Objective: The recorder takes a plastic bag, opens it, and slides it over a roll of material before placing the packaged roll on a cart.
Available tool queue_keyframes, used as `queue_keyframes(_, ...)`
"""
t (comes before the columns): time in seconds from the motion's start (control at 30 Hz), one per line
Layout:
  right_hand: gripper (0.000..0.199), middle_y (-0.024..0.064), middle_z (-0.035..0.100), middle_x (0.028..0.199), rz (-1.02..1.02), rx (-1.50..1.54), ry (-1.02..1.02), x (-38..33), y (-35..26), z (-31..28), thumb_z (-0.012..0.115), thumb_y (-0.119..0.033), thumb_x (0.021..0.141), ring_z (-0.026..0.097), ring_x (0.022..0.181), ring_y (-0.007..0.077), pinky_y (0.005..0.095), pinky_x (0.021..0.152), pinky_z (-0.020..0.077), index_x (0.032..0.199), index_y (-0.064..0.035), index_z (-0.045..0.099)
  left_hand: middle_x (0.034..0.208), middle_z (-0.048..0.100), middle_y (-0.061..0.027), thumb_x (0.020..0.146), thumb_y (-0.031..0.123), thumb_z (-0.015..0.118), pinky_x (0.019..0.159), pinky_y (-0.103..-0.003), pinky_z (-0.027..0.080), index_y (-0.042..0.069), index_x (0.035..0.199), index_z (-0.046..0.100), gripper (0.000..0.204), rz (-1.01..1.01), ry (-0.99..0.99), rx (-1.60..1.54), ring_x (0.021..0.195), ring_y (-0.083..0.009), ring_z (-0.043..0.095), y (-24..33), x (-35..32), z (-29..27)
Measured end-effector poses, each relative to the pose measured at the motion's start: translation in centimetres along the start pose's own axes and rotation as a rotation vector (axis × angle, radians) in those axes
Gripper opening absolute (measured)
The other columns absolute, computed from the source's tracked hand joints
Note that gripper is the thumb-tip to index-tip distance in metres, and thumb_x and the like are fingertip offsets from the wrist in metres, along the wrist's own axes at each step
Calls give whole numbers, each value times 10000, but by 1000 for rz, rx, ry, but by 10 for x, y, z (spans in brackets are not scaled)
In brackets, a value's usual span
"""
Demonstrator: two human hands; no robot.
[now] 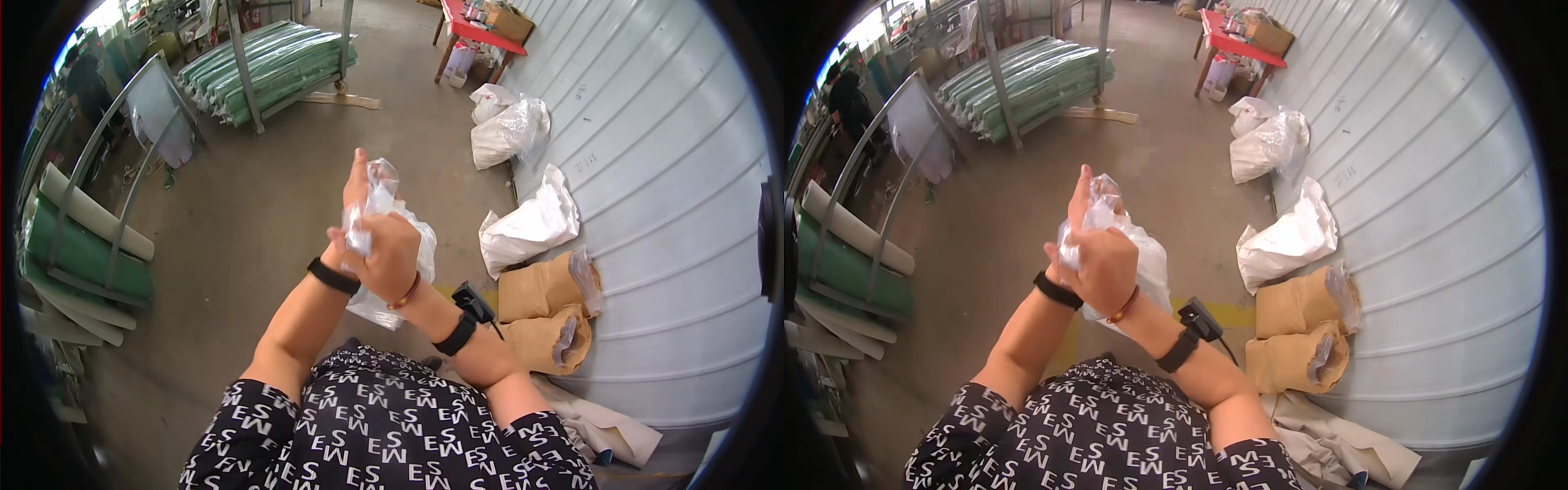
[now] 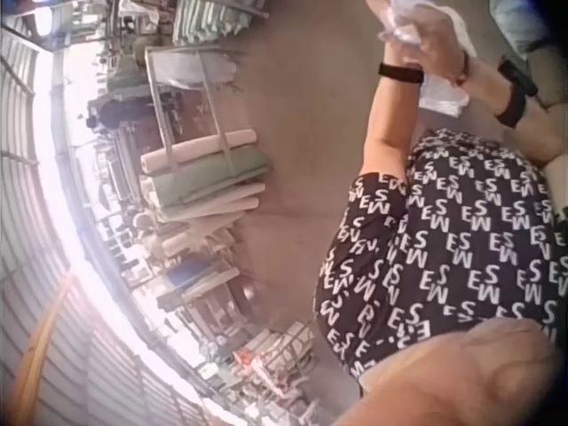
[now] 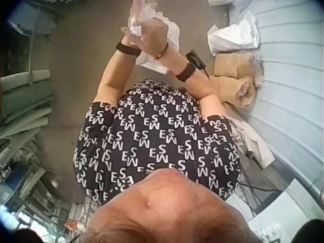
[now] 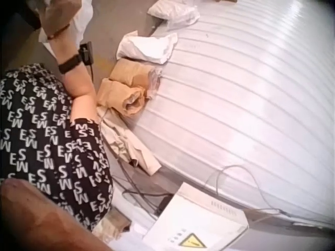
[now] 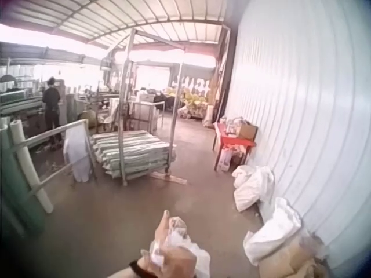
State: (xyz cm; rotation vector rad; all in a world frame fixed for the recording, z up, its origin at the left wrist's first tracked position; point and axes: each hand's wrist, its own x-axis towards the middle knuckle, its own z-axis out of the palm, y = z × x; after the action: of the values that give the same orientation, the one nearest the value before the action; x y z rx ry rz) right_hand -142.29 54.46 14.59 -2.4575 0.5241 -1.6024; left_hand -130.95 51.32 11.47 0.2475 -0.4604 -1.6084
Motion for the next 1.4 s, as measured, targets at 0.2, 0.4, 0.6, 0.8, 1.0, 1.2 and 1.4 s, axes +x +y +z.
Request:
queue_keyframes(0.2,354,69,587,657,902,582,8,42,91,-50,604,-400,885,576,626,175,333,640,451,790,-59,622,731,564,15,910,487,558,653,-293,484,169,769,540,349,50,455,41,715,-126,569,-29,-31,82)
queue_keyframes(0.4,385,-32,530,866,976,624,244,23,85,-68,531,-400,952,460,787,73,243,714,387,910,-21,583,700,560,20,910,498,545,666,-302,485,185,674,502,394,52,370,-67,688,-144,575,1,-38,60)
queue_keyframes(0.6,297,-41,542,829,882,631,440,22,51,-67,575,-311,942,461,733,38,235,644,402,838,-34,597,723,587,-1,902,511,549,674,-316,503,185,700,519,384,213,445,-20,712,-165,596,15,-34,46)
queue_keyframes(0.8,241,141,632,699,372,276,-12,-10,-12,-48,650,-246,862,624,615,249,331,571,464,779,-20,626,643,524,14,938,468,516,584,-293,478,175,706,492,374,263,244,-64,587,-138,545,4,-23,32)
queue_keyframes(1.0,463,122,561,639,896,301,-9,21,98,-46,529,-404,926,531,581,189,355,569,424,739,14,590,662,484,36,940,437,539,592,-257,415,143,750,527,351,196,596,239,614,-94,482,-51,-41,109)
queue_keyframes(1.2,439,85,560,953,726,176,135,5,77,-132,661,-358,850,511,884,186,321,805,421,1050,19,557,644,459,49,962,431,501,525,-225,356,137,730,507,375,411,433,281,570,-55,425,7,-48,76)
queue_keyframes(1.4,1037,186,342,1447,-29,-290,-424,58,-39,-144,793,-505,643,321,1358,300,448,1122,229,1415,-2,318,664,478,54,980,399,483,518,-215,338,106,766,545,369,389,357,379,583,-38,417,-21,-47,82)
